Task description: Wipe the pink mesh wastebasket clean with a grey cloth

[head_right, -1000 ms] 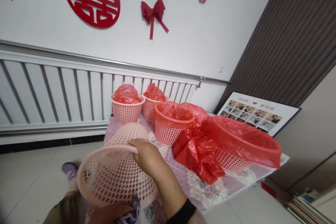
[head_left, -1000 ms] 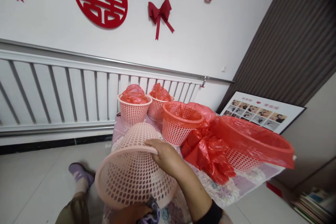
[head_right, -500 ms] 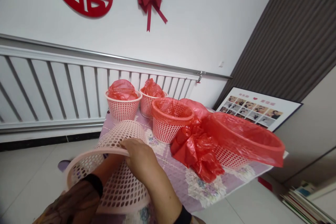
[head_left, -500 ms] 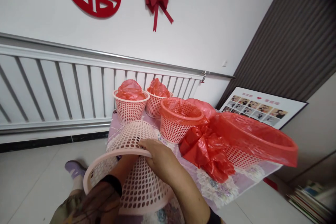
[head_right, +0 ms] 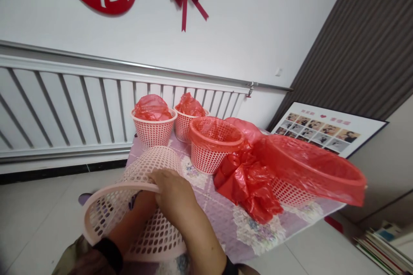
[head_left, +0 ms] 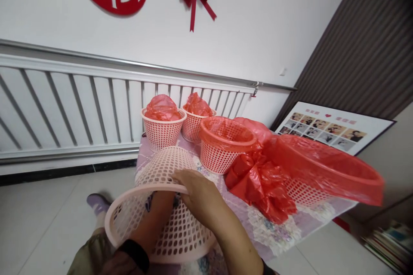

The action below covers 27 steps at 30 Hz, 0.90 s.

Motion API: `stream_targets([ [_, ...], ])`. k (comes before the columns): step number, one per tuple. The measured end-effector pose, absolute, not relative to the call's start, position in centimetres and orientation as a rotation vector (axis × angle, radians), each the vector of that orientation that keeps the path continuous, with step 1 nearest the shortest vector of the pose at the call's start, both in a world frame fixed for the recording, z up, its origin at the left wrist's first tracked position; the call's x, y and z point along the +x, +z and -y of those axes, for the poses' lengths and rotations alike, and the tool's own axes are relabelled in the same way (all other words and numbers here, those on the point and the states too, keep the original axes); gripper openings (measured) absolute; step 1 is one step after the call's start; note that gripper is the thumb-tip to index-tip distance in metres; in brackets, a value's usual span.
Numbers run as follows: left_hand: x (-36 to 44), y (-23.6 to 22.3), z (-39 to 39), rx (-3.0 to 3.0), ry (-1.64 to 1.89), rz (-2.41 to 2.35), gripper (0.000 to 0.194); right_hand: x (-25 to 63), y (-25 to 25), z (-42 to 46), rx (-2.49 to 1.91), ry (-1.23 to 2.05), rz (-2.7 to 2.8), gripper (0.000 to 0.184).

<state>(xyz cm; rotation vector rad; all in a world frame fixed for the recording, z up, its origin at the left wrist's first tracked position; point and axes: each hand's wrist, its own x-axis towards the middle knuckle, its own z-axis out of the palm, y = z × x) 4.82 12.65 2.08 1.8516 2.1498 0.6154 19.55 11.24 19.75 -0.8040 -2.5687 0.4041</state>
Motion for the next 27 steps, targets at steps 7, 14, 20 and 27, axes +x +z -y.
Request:
stream_targets([
  [7,6.9,1.5,-3.7,1.888,0.224,-2.112,0.047,20.1,19.5,-11.4,-0.773,0.363,2.547,0.042],
  [14,7.9,3.3,-0.1,1.844,0.053,-1.986,0.065,20.2,18.9,-11.6,-0.597,0.205,2.396,0.047],
  [20,7.3,3.1,0.1,1.845,0.158,-1.976,0.063,23.2,15.3,-10.3,-0.666,0.089,2.045,0.058],
  [27,7.2,2.3,0.4,1.845,0.256,-1.983,0.058,24.5,4.0,-7.1,-1.134,0.678,1.537,0.061],
])
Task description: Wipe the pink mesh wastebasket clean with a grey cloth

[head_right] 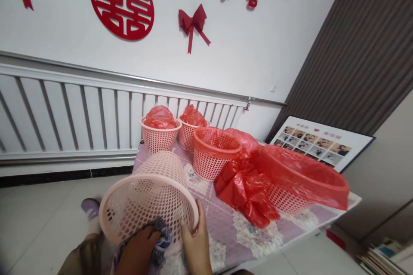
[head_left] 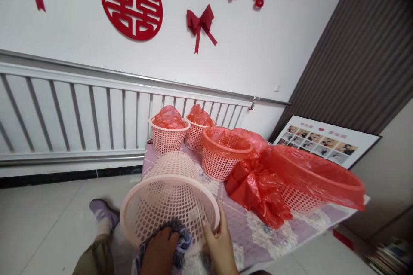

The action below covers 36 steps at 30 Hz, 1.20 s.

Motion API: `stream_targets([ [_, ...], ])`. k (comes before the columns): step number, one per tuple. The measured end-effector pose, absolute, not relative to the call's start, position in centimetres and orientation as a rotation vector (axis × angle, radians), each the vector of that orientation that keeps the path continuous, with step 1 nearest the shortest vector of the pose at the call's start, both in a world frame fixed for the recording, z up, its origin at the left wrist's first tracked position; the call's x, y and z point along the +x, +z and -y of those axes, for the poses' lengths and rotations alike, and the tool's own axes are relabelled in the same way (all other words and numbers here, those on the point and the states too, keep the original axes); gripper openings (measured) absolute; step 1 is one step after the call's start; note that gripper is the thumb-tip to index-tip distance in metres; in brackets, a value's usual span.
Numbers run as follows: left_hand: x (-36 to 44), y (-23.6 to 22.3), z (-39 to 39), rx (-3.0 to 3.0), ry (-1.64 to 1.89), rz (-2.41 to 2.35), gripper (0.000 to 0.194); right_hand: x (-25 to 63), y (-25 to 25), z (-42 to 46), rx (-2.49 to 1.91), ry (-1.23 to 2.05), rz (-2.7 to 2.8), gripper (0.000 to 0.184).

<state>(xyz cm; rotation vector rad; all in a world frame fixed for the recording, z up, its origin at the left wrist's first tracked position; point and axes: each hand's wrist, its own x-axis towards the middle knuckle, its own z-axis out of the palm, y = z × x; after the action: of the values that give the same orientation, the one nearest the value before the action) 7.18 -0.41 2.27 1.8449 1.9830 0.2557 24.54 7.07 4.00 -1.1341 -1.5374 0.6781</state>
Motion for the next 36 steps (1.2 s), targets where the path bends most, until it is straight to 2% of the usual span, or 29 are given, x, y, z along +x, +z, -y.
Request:
stream_targets([
  [5,8.2,2.7,0.4,1.83,0.286,-1.983,0.059,24.1,3.3,-7.2,-1.184,0.739,1.495,0.044],
  [17,11.5,2.6,-0.9,1.758,0.45,-1.853,0.082,24.8,10.0,-9.1,-1.002,0.583,1.81,0.037],
  [21,11.5,2.1,-1.2,1.759,0.415,-1.844,0.078,24.9,13.3,-10.5,-0.926,0.434,2.041,0.034],
  [27,11.6,2.9,-1.5,1.789,0.316,-1.775,0.078,22.8,18.7,-11.7,-0.752,0.265,2.288,0.048],
  [31,11.0,3.3,-1.3,1.77,0.293,-1.693,0.065,20.8,20.7,-11.2,-0.657,0.309,2.504,0.037],
  [34,9.7,3.5,-0.4,1.673,0.406,-1.577,0.052,19.8,21.0,-10.9,-0.72,0.281,2.541,0.035],
  [36,8.5,3.9,-0.4,1.63,0.519,-1.526,0.051,19.4,21.1,-10.7,-0.756,0.273,2.551,0.034],
])
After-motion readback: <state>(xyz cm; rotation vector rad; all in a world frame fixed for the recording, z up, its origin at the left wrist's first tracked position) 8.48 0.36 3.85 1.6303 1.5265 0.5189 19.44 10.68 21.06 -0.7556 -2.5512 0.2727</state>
